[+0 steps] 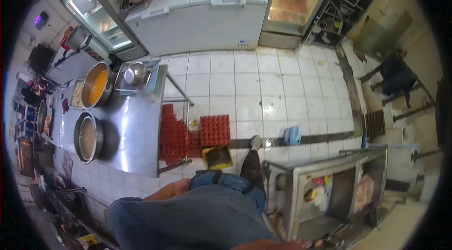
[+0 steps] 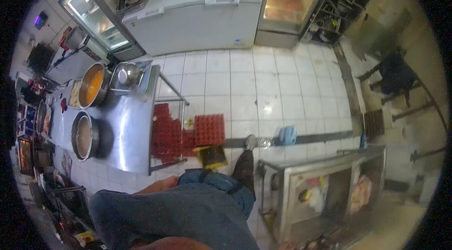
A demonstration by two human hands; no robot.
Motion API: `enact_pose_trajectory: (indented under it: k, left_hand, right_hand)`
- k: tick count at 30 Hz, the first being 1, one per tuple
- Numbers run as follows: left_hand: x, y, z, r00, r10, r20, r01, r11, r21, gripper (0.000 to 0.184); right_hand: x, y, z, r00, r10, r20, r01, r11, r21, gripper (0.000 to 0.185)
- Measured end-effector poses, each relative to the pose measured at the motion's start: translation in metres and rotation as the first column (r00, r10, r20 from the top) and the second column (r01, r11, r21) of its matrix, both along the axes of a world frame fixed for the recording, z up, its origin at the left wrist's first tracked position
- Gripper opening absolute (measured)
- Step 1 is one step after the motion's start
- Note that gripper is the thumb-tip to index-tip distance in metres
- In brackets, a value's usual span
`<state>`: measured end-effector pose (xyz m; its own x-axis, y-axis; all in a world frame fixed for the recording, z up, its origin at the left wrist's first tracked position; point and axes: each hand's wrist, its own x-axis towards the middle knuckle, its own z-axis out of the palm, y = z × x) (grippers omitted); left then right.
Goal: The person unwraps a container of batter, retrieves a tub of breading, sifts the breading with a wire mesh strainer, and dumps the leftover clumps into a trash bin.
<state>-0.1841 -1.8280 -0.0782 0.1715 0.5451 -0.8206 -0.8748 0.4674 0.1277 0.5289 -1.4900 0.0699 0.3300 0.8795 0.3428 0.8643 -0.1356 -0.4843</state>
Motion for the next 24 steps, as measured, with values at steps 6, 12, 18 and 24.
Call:
enact_pose_trajectory:
  k: [6, 12, 18, 24]
  left_hand:
    - [-0.012, 0.303, 0.298, 0.943, -0.101, -0.319, 0.027, 0.973, -0.229, 0.067]
    - [-0.059, 0.398, 0.380, 0.951, -0.183, -0.248, 0.159, 0.981, -0.114, 0.102]
    - [-0.127, 0.438, 0.420, 0.659, -0.099, -0.746, -0.092, 0.973, -0.211, 0.092]
    - [-0.178, 0.510, 0.402, 0.217, -0.103, -0.971, -0.318, 0.933, -0.170, 0.069]
  right_hand:
    - [-0.300, 0.277, 0.111, 0.951, 0.122, -0.283, -0.092, 0.989, 0.116, 0.039]
    - [-0.524, 0.533, 0.227, 0.606, 0.588, -0.535, -0.650, 0.754, 0.092, 0.032]
    - [-0.746, 0.595, 0.249, 0.248, 0.771, -0.587, -0.930, 0.359, 0.078, 0.036]
    - [-0.934, 0.532, 0.244, -0.168, 0.633, -0.756, -0.983, -0.163, 0.082, 0.027]
